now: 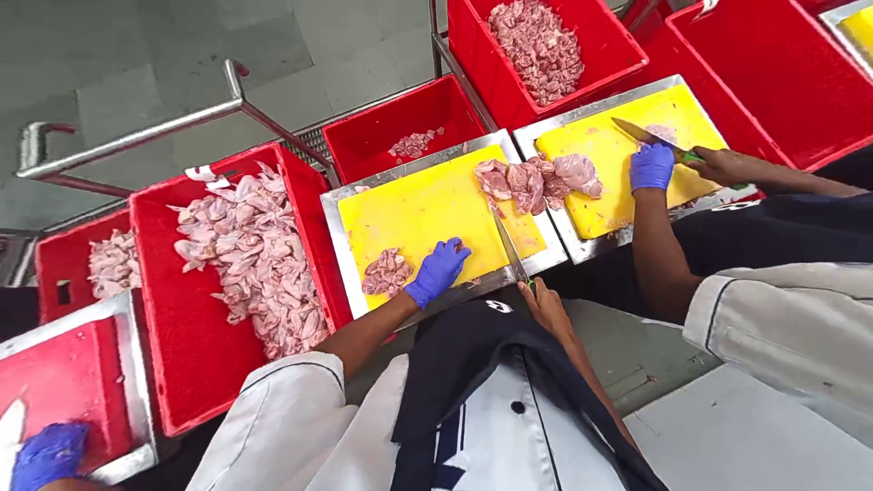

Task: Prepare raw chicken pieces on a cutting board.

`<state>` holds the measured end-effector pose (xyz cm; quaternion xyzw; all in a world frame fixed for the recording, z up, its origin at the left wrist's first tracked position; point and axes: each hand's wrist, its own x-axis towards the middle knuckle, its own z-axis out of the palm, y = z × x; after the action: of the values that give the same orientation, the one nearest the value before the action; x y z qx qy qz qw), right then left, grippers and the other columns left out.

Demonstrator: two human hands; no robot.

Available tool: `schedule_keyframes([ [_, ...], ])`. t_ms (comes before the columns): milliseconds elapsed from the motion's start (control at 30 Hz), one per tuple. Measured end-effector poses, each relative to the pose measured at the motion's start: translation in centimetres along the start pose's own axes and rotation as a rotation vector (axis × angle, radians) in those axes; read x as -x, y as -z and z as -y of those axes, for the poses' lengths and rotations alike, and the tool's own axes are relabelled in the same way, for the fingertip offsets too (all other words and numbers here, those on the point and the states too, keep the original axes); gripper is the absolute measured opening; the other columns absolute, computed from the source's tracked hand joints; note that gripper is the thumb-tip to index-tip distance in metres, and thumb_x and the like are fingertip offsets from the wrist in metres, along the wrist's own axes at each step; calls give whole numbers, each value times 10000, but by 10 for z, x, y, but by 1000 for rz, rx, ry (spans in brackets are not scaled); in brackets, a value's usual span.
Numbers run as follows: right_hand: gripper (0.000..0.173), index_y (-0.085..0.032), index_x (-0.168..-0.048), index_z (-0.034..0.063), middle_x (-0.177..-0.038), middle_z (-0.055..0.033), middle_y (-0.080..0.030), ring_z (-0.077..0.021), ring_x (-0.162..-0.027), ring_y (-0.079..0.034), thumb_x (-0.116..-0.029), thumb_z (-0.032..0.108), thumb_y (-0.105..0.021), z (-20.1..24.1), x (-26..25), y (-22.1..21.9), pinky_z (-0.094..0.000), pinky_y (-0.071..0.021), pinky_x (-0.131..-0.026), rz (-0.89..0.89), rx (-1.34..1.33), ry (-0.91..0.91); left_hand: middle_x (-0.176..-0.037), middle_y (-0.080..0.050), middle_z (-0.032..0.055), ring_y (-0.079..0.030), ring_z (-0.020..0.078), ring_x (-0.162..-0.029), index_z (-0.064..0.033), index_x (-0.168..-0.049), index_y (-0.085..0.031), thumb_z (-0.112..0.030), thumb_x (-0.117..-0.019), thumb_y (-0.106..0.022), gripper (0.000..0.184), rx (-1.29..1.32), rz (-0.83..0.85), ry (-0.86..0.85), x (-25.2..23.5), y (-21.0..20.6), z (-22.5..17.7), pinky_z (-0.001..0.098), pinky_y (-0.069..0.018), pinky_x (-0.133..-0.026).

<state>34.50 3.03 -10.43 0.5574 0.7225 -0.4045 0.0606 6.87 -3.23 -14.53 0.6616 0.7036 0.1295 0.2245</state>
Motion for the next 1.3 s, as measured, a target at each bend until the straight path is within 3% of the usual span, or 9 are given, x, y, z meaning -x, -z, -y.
schedule_keyframes([
  [200,527,-605,-1162,-74,-839,-237,-653,-396,-812,-674,-1088,435,-485,-20,-1,10,-571,-533,-776,50,-27,-3,-1230,-694,104,-682,204,-1061,-104,-1203,-718,-143,-875,-714,330,666,-150,317,-47,43,8,418,-571,-921],
  [300,507,-609,-1115,-98,-807,-246,-636,-400,-778,-659,-1089,397,-501,-26,-3,12,-569,-520,-756,51,-32,41,-1213,-661,168,-659,200,-944,-7,-1380,-565,-194,-1019,-598,408,1126,-245,364,-98,86,21,387,-563,-813],
  [367,503,-612,-1105,-99,-799,-248,-635,-400,-768,-659,-1088,392,-506,-30,-5,13,-569,-517,-749,57,-18,59,-1411,-552,196,-660,277,-1093,-102,-1569,-345,-332,-1095,-439,535,1371,-466,428,-134,102,38,455,-585,-886],
  [467,496,-616,-1111,-85,-810,-241,-641,-393,-781,-663,-1088,398,-508,-29,-6,18,-567,-521,-757,86,-1,54,-1400,-569,249,-688,378,-1084,-110,-1565,-347,-386,-1082,-503,578,1126,-570,578,-170,92,45,545,-602,-861],
  [600,477,-623,-1109,-79,-810,-233,-648,-379,-777,-669,-1088,387,-519,-31,-9,18,-554,-527,-753,92,-5,50,-1278,-686,173,-663,312,-1182,-35,-1310,-660,-172,-986,-668,352,516,-215,161,-220,69,15,509,-523,-1043],
  [700,472,-624,-1108,-69,-809,-229,-650,-371,-776,-672,-1085,391,-522,-32,-8,20,-552,-531,-750,107,1,39,-1287,-700,125,-601,332,-1272,-143,-1277,-721,-172,-973,-654,313,222,-14,-27,-242,58,-4,557,-432,-1114],
  [800,480,-621,-1107,-53,-799,-213,-645,-361,-765,-668,-1083,415,-517,-32,-10,23,-541,-532,-740,118,11,36,-1225,-704,170,-627,366,-1226,-115,-1234,-728,-153,-998,-623,261,121,80,-46,-244,60,1,573,-472,-1075],
  [933,476,-615,-1129,-48,-814,-212,-652,-361,-777,-672,-1085,414,-514,-27,-9,22,-537,-536,-752,121,16,22,-1207,-682,237,-648,395,-1183,-19,-1275,-665,-156,-1013,-608,300,146,31,110,-197,70,24,564,-505,-1042],
  [1300,571,-581,-1219,-39,-866,-215,-669,-398,-850,-697,-1089,495,-425,60,-38,23,-576,-555,-788,80,146,131,-1068,-748,131,-726,308,-988,-83,-1234,-674,-379,-1013,-620,373,335,-315,587,-89,48,26,542,-564,-918],
])
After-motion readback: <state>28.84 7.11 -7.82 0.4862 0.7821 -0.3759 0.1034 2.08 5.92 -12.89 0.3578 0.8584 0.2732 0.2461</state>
